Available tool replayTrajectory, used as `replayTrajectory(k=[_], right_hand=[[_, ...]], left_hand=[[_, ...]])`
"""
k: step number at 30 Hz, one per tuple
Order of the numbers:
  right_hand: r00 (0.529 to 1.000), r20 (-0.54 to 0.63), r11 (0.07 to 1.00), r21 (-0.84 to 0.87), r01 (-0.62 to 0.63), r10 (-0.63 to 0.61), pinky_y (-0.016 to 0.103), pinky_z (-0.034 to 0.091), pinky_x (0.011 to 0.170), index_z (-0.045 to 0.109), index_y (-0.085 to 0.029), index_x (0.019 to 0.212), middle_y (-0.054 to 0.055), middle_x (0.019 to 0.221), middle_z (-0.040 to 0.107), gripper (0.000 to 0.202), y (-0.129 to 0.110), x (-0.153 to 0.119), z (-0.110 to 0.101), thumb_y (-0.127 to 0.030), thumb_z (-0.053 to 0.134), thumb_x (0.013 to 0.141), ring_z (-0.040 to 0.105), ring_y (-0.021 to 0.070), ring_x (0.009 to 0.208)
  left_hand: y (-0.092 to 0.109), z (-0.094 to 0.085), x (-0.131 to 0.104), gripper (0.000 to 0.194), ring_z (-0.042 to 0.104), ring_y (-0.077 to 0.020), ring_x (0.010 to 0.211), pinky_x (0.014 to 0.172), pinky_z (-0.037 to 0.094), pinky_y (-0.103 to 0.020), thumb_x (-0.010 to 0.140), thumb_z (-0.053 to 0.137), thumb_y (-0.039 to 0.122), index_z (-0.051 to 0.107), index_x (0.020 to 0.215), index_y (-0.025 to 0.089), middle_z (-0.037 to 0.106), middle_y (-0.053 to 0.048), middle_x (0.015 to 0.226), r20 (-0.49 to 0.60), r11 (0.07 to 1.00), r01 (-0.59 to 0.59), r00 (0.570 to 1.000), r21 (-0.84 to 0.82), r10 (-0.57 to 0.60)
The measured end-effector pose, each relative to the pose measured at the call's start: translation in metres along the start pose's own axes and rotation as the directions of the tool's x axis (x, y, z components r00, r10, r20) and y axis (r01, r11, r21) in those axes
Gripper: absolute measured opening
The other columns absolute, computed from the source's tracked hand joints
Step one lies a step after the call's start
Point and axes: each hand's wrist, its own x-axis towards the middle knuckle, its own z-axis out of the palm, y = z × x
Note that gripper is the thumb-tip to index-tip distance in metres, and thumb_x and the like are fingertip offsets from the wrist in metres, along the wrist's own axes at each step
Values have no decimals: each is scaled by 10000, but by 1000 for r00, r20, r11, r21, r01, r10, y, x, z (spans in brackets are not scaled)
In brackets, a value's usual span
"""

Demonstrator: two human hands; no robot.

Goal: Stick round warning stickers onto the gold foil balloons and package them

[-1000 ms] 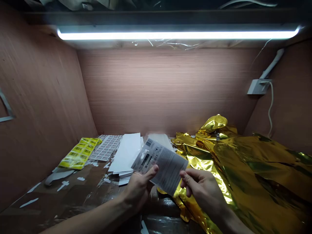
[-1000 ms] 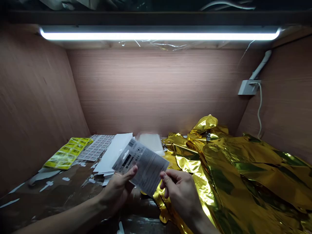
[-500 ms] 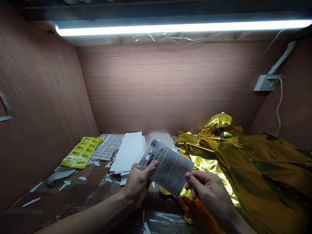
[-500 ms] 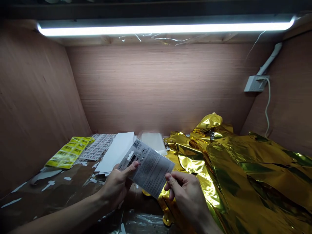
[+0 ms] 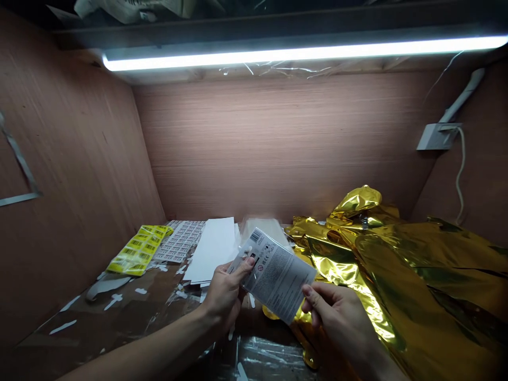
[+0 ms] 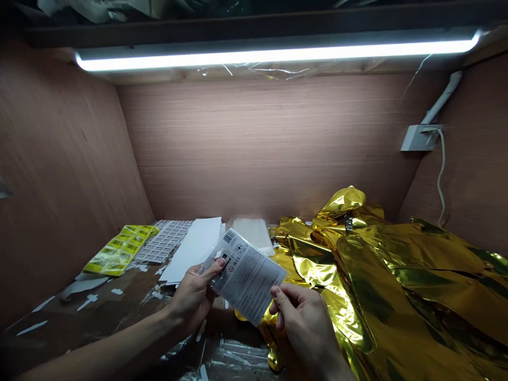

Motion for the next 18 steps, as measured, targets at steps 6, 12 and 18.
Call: replayTrajectory(k=[6,12,18], right_hand=[[997,12,996,29,-81,81,267,389,494,690,-191,642,4,478,556,562,12,-2,2,-692,601,881,505,154,469],[991,-24,991,23,-134,135,280,420,496,722,-205,665,26,540,606,524,22,-2,0,-698,649,824,532,172,497],[979,11,978,-37,-205,206,298,479,514,743,-202,678,51,549,638,575,27,7,-8,-765,650,750,597,211,535]], left_hand=[[-8,2,-5,328,745,-203,818,813,582,-285,741,929,320,793,930,89,800,-115,895,24,999,-44,999,-1,44],[6,0,-5,396,702,-197,779,739,550,-291,715,925,356,801,947,61,777,-141,884,111,998,-49,993,44,44],[17,-8,9,419,614,-138,633,611,477,-256,695,919,462,775,721,69,737,-94,736,27,991,-81,997,104,78]])
